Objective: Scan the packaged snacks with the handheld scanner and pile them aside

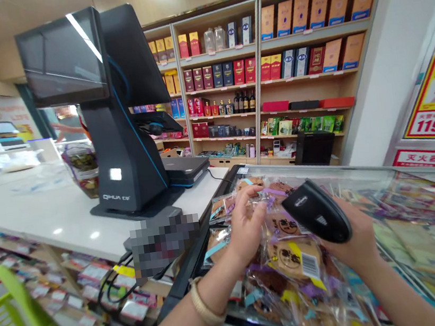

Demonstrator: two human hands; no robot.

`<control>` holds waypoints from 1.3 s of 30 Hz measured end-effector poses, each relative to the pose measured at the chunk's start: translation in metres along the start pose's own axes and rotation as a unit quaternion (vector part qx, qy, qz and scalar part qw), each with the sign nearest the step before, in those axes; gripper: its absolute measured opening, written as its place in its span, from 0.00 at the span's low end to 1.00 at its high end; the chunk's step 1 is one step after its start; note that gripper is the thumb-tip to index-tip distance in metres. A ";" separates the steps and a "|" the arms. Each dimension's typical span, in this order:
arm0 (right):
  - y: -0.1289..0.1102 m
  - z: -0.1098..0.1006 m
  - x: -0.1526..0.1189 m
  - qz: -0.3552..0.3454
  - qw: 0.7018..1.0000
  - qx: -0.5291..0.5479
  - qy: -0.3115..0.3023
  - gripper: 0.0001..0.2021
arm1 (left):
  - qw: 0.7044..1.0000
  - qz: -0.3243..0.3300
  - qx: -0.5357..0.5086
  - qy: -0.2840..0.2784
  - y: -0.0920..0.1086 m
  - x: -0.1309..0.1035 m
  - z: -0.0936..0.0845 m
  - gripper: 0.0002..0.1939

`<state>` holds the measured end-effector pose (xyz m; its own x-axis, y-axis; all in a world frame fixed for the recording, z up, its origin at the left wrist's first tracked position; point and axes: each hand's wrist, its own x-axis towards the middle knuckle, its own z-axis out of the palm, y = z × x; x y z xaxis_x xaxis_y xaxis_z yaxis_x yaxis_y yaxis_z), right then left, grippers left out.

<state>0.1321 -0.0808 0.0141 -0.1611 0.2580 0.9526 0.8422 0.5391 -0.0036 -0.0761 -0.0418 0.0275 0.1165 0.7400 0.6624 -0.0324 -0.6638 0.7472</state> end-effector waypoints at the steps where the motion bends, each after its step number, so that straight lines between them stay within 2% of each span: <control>1: 0.001 -0.001 -0.001 0.001 1.000 0.000 0.004 0.09 | 0.999 0.023 0.032 -0.036 0.005 -0.005 -0.005 0.18; 4: 0.005 -0.003 -0.004 0.001 1.000 -0.005 0.016 0.10 | 0.979 0.078 0.129 -0.137 0.018 -0.023 -0.017 0.33; 7: 0.006 -0.004 -0.007 0.008 1.000 -0.011 0.022 0.09 | 0.948 0.111 0.214 -0.207 0.021 -0.043 -0.019 0.50; 9: 0.006 -0.003 -0.007 0.013 1.000 -0.017 0.021 0.07 | 0.928 0.132 0.250 -0.242 0.019 -0.053 -0.016 0.53; 12: 0.004 -0.001 -0.006 0.004 1.000 -0.014 0.016 0.07 | 0.911 0.142 0.281 -0.266 0.014 -0.060 -0.010 0.50; 19: 0.002 0.003 -0.002 0.021 1.000 -0.004 -0.002 0.08 | 0.905 0.120 0.300 -0.277 0.013 -0.051 -0.002 0.46; 25: 0.013 0.007 -0.009 0.035 0.999 -0.025 -0.006 0.09 | 0.903 0.125 0.296 -0.285 0.011 -0.043 0.005 0.44; 28: 0.017 0.009 -0.012 0.033 0.999 -0.029 -0.003 0.12 | 0.905 0.131 0.292 -0.282 0.009 -0.046 0.002 0.44; 31: 0.017 0.009 -0.012 0.019 0.999 -0.030 0.005 0.13 | 0.918 0.147 0.258 -0.262 0.009 -0.044 -0.005 0.42; 36: 0.012 0.004 -0.008 0.021 1.000 -0.017 -0.002 0.12 | 0.960 0.122 0.170 -0.184 0.013 -0.012 -0.017 0.26; 39: 0.011 0.002 -0.007 0.025 0.999 -0.021 -0.001 0.11 | 0.969 0.092 0.166 -0.157 0.012 0.012 -0.023 0.24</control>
<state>0.1412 -0.0755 0.0067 -0.1200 0.2850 0.9510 0.8699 0.4918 -0.0376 -0.0975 -0.0384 0.0457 0.4370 0.5714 0.6946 0.2339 -0.8179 0.5256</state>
